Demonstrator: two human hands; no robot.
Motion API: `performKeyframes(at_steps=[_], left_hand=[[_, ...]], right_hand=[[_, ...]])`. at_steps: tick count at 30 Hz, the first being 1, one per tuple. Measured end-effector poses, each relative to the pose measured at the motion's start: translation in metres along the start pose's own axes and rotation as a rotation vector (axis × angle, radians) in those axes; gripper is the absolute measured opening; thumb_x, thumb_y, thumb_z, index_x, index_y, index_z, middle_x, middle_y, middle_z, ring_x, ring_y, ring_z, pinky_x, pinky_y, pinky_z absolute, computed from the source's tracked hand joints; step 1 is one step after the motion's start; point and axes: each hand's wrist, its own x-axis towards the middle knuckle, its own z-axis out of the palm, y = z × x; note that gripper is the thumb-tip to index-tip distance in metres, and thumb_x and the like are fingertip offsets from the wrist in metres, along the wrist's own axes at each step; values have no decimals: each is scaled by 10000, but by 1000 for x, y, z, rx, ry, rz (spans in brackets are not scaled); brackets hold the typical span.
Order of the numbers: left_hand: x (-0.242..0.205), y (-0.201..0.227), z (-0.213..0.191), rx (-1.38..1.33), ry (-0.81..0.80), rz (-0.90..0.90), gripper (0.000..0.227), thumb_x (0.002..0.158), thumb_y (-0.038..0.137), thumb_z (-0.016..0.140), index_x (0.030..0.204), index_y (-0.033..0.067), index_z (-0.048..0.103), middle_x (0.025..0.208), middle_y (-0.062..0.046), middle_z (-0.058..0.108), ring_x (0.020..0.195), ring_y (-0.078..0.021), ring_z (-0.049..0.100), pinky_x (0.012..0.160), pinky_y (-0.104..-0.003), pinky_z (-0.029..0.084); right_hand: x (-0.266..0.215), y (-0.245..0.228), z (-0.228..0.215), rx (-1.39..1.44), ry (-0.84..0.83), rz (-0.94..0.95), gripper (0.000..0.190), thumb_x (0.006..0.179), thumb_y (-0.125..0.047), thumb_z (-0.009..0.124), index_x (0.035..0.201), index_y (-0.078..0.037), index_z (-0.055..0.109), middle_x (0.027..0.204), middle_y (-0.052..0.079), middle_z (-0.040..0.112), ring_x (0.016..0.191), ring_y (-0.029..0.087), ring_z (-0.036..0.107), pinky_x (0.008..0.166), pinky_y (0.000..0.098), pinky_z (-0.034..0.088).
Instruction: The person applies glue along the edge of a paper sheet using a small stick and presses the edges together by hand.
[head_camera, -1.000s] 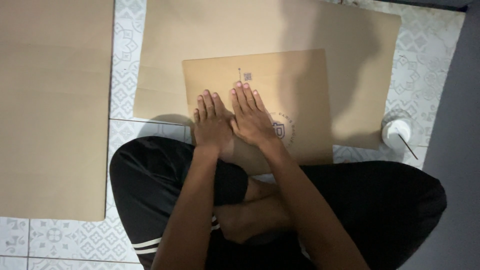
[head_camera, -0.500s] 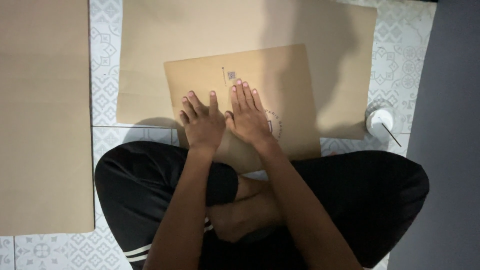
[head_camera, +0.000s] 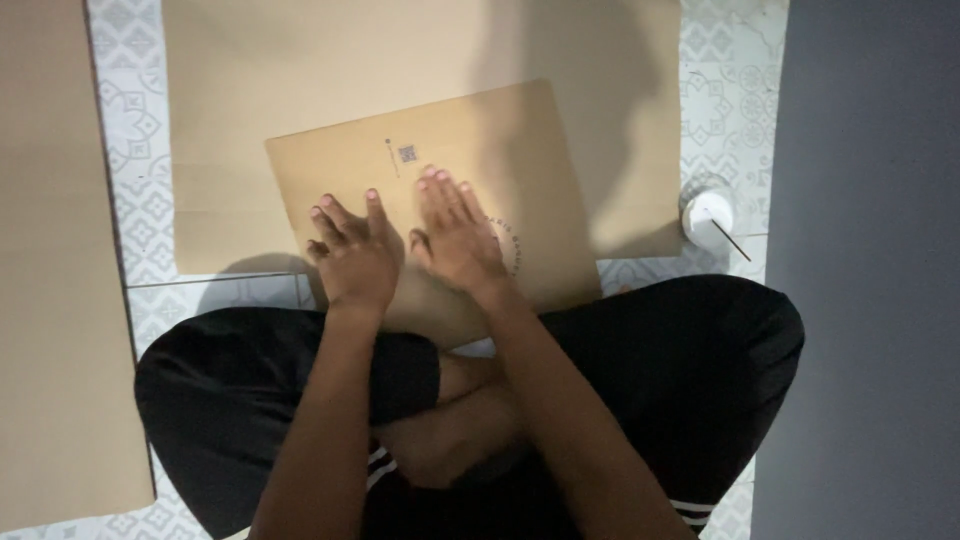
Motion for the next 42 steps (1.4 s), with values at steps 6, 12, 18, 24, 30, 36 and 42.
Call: performKeyframes(at_steps=[6, 12, 18, 24, 30, 36, 42], left_hand=[[9, 7, 21, -111, 115, -22, 686, 1071, 265, 375, 1672, 137, 69, 1650, -402, 46, 1540, -570, 48, 1207, -698, 106], [12, 23, 6, -245, 185, 273, 642, 1091, 263, 356, 1688, 258, 121, 1757, -103, 28, 1591, -407, -1, 1241, -672, 32], [22, 20, 20, -212, 168, 303, 649, 1095, 420, 272, 1683, 308, 20, 1744, -95, -83, 1582, -415, -77, 1210, -697, -21], [17, 25, 4, -168, 76, 259, 655, 1090, 470, 230, 1685, 302, 14, 1746, -113, -76, 1579, -418, -90, 1205, -693, -42], [21, 23, 15, -188, 151, 285, 643, 1096, 456, 238, 1684, 295, 32, 1741, -109, -83, 1576, -424, -86, 1201, -691, -29], [27, 21, 24, -181, 151, 303, 646, 1095, 465, 208, 1688, 284, 27, 1740, -112, -93, 1571, -408, -143, 1184, -687, -68], [23, 21, 18, -201, 111, 303, 648, 1094, 471, 197, 1685, 280, 8, 1735, -112, -128, 1560, -405, -185, 1175, -687, -100]], right_hand=[[-6, 6, -27, -17, -163, 154, 732, 1107, -445, 340, 1655, -41, 70, 1734, 182, 45, 1611, 303, 44, 1291, 494, 8], [-4, 5, -30, -78, -206, 160, 733, 1092, -481, 292, 1654, -43, 120, 1730, 183, 69, 1608, 298, 59, 1292, 494, 21], [-12, 20, -25, 11, 35, 136, 727, 1037, -405, 479, 1620, -32, 254, 1668, 217, 291, 1569, 353, 248, 1264, 538, 187], [-12, 42, -41, -64, -120, 328, 734, 1104, -457, 363, 1649, -25, 126, 1713, 209, 143, 1596, 339, 145, 1273, 554, 124], [-9, 40, -47, -59, -205, 362, 766, 1102, -540, 265, 1648, -43, 60, 1717, 199, 84, 1602, 321, 123, 1289, 551, 115], [-8, 62, -48, -10, -139, 558, 774, 1093, -575, 320, 1644, -61, 146, 1702, 184, 170, 1590, 326, 153, 1290, 519, 103], [-7, 72, -50, -63, -186, 585, 800, 1095, -615, 242, 1655, -69, 74, 1727, 176, 64, 1607, 316, 56, 1308, 502, 49]])
